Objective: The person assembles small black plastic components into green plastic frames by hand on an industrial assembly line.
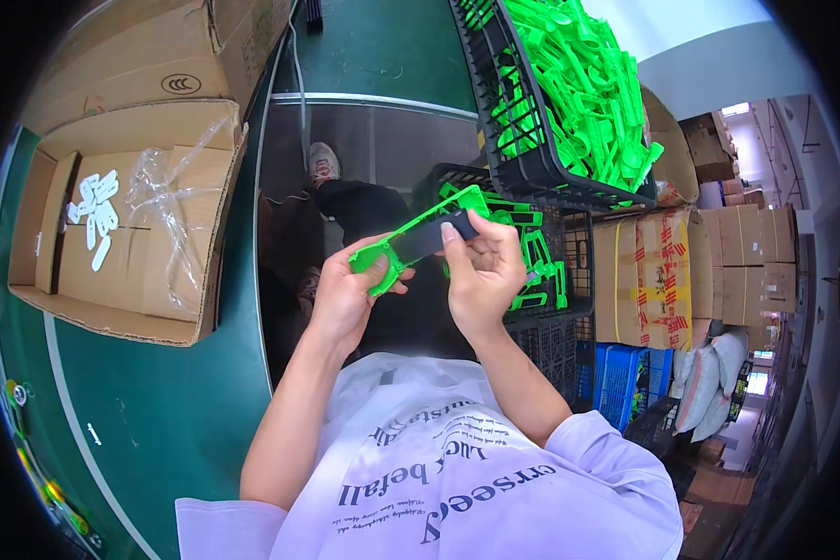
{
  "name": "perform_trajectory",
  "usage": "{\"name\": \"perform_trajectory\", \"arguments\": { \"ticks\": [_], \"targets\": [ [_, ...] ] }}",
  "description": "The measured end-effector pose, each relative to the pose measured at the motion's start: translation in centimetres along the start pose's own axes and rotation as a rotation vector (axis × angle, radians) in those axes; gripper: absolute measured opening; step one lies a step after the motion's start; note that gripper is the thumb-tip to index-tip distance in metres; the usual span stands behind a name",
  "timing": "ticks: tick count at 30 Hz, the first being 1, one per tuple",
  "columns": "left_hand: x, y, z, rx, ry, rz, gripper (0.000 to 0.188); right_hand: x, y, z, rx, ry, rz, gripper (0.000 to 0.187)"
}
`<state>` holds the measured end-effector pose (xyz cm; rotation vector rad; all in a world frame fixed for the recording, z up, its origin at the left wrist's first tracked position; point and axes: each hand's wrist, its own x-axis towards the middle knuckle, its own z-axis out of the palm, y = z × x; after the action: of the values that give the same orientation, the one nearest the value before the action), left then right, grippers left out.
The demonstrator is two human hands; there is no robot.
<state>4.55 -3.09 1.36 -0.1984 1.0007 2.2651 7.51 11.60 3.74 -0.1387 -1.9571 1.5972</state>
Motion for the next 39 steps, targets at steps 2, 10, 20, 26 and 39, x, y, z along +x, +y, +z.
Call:
{"name": "perform_trajectory", "arguments": {
  "ticks": [2,10,20,26,39],
  "targets": [
    [0.0,0.2,-0.1,-0.012,-0.001,0.002,0.027,0.0,0.2,0.0,-0.001,0.041,-0.084,0.021],
    [-0.1,0.3,-0.5,0.003,0.038,0.009,0.022,0.5,0.4,-0.3,-0.369,-0.035,-0.382,0.020],
    [-0.5,0.4,-0.4,-0.029,-0.042,0.013,0.008,0.6,1.4,-0.5,-0.110,-0.011,0.121,0.016],
    [-0.4,0.1,-0.6,0.008,0.007,0.026,0.008,0.5,1.6,-1.0,-0.337,-0.076,-0.023,0.019],
    [-0.1,-0.6,-1.2,0.105,0.085,-0.010,0.013,4.8,-3.6,-3.6,-0.843,-0.323,0.037,0.034]
  ]
}}
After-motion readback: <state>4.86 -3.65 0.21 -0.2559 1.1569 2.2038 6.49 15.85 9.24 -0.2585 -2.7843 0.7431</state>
